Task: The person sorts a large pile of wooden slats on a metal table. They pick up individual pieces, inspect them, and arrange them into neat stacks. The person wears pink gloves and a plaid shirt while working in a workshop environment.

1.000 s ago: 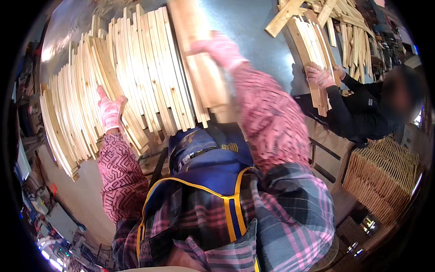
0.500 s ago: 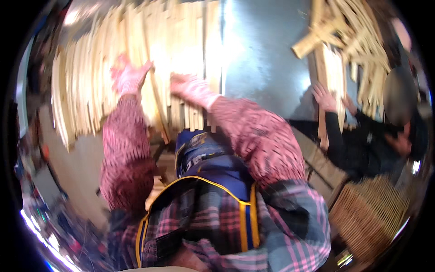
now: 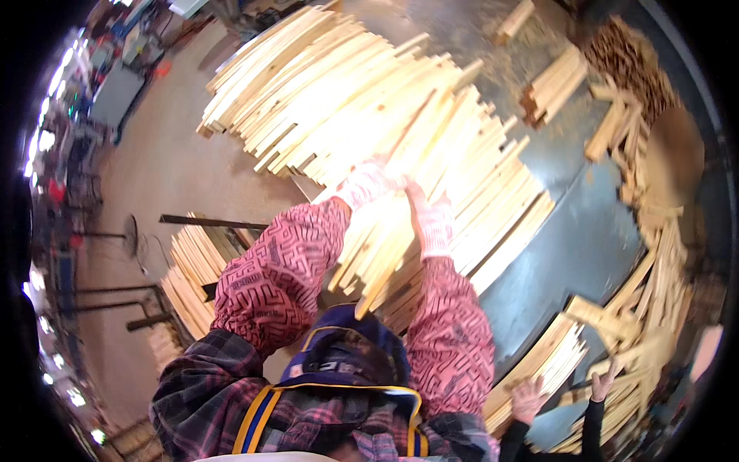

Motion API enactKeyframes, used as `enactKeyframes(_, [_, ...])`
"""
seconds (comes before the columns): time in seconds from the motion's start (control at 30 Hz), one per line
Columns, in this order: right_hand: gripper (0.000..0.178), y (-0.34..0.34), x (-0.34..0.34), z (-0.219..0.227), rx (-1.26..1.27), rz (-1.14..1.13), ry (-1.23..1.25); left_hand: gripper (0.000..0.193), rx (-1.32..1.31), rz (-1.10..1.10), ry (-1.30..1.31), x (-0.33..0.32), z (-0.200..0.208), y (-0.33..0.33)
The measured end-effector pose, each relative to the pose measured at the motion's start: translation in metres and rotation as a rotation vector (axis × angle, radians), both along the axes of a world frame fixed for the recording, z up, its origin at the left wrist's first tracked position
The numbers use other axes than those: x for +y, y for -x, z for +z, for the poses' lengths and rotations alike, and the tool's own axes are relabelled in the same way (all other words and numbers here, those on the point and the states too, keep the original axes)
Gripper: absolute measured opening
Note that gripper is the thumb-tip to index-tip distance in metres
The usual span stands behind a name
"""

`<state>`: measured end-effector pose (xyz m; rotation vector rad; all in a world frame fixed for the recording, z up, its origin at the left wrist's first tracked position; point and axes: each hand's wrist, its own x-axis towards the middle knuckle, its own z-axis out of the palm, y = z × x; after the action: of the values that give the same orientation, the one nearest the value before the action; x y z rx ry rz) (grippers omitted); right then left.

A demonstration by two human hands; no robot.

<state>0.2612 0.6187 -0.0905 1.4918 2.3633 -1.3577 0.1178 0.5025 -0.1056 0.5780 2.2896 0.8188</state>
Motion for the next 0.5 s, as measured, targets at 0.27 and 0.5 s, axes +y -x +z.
enactKeyframes(0.27, [0.039, -0.044, 0.0, 0.109, 0.7, -0.188, -0.069, 0.127, 0.166, -0.025, -0.381, -0.013, 0.171, -0.058])
enactKeyframes(0.5, [0.044, -0.091, 0.036, 0.153, 0.852, 0.292, -0.437, 0.134, 0.371, 0.014, -0.772, -0.047, 0.208, -0.103])
